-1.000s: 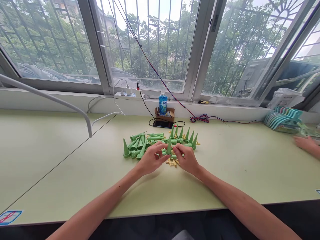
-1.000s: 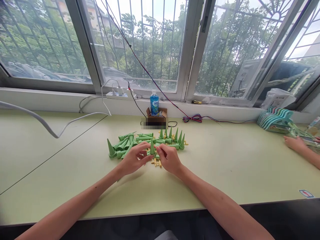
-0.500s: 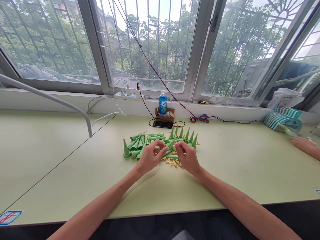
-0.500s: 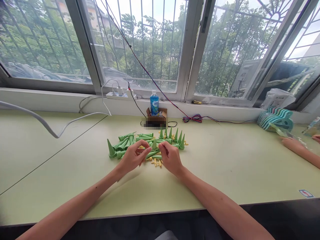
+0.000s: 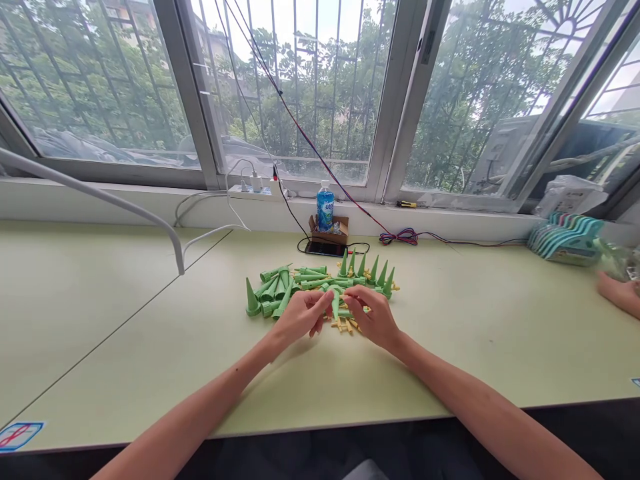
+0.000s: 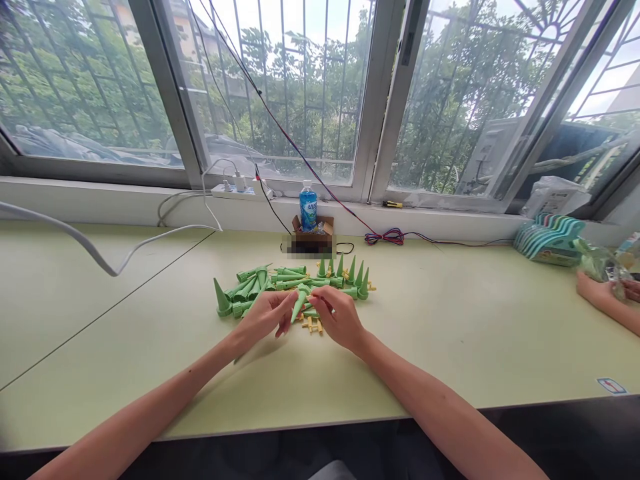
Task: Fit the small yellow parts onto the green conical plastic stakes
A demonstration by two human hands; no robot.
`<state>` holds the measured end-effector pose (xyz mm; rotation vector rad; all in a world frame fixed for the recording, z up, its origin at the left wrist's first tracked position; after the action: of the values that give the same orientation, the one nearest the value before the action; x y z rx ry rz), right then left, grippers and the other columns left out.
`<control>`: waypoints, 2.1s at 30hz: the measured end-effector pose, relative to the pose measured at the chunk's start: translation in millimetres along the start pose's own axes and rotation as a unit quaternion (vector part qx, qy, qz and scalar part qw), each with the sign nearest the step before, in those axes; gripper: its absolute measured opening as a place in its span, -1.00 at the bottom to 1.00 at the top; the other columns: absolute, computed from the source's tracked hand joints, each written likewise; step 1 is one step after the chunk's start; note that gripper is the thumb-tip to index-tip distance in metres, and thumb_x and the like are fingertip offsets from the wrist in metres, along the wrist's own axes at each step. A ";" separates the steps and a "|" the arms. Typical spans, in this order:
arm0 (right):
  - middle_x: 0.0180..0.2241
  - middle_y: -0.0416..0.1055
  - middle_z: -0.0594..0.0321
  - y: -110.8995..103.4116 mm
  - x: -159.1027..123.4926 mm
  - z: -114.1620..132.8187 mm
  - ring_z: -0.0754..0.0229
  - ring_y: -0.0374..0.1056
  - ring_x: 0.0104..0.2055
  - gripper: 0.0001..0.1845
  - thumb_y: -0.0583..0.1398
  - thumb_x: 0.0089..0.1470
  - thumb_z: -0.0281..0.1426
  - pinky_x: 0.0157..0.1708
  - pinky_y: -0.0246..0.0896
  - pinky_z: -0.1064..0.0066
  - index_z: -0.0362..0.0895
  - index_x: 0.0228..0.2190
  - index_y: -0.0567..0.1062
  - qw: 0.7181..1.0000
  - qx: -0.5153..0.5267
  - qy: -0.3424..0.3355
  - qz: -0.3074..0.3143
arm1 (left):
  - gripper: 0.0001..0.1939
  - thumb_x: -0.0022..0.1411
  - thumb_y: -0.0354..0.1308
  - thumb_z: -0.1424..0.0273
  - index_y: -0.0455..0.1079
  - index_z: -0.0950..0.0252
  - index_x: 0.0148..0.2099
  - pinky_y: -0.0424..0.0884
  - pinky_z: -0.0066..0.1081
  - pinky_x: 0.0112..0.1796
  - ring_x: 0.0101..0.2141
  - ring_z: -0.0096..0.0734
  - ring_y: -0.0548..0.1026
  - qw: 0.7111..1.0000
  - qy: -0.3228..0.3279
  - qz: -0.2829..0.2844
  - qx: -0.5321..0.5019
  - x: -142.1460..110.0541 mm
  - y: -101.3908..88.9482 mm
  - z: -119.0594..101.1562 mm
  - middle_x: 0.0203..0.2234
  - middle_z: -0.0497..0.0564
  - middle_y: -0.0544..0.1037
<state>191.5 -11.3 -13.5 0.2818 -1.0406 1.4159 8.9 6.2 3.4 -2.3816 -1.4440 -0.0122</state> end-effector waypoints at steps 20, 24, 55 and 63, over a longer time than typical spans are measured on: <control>-0.62 0.10 0.39 1.2 -0.4 -2.1 0.32 -0.02 -0.59 -0.61 0.00 0.32 -0.25 -0.57 -0.06 0.46 -0.10 -0.54 0.24 0.999 -0.005 0.035 0.006 | -0.69 0.13 0.30 0.23 0.38 0.22 -0.11 0.29 -0.56 -0.59 -0.56 -0.62 0.32 0.992 0.110 -0.053 0.041 1.0 1.1 9.1 -0.32 -0.07 0.37; -0.62 0.11 0.40 1.7 -0.4 -0.7 0.33 -0.02 -0.59 -0.64 0.01 0.31 -0.27 -0.57 -0.07 0.46 -0.11 -0.52 0.26 0.999 -0.007 0.037 0.001 | -0.75 0.20 0.24 0.25 0.39 0.21 -0.10 0.30 -0.56 -0.57 -0.54 -0.66 0.31 0.986 0.139 -0.055 0.067 2.5 1.9 11.3 -0.22 -0.03 0.32; -0.46 0.47 0.23 1.7 -1.8 -0.1 0.29 0.30 -0.50 -0.76 0.07 0.30 -0.34 -0.47 0.20 0.48 -0.14 -0.34 0.47 1.000 -0.004 -0.017 -0.003 | -0.42 0.24 0.03 -0.10 0.42 0.39 -0.32 0.23 -0.53 -0.67 -0.69 -0.52 0.32 0.993 -0.039 0.069 -0.081 0.4 2.8 1.0 -0.69 -0.05 0.39; -0.42 0.49 0.20 2.5 -2.3 -1.8 0.26 0.34 -0.47 -0.81 0.10 0.28 -0.34 -0.47 0.22 0.45 -0.12 -0.28 0.50 1.000 0.014 -0.027 0.009 | -0.32 0.26 -0.11 -0.18 0.36 0.39 -0.40 0.22 -0.49 -0.65 -0.70 -0.50 0.31 0.993 -0.055 0.050 -0.094 0.6 1.8 -1.7 -0.72 -0.01 0.38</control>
<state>190.4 -11.1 -17.2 0.3336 -1.0694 1.4463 11.1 5.5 4.6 -2.6429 -1.4256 0.0097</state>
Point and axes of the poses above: each hand's wrist, its own x-axis towards the middle knuckle, its own y-axis out of the palm, z = x × y, the point moved 1 cm from there along x, towards the middle knuckle
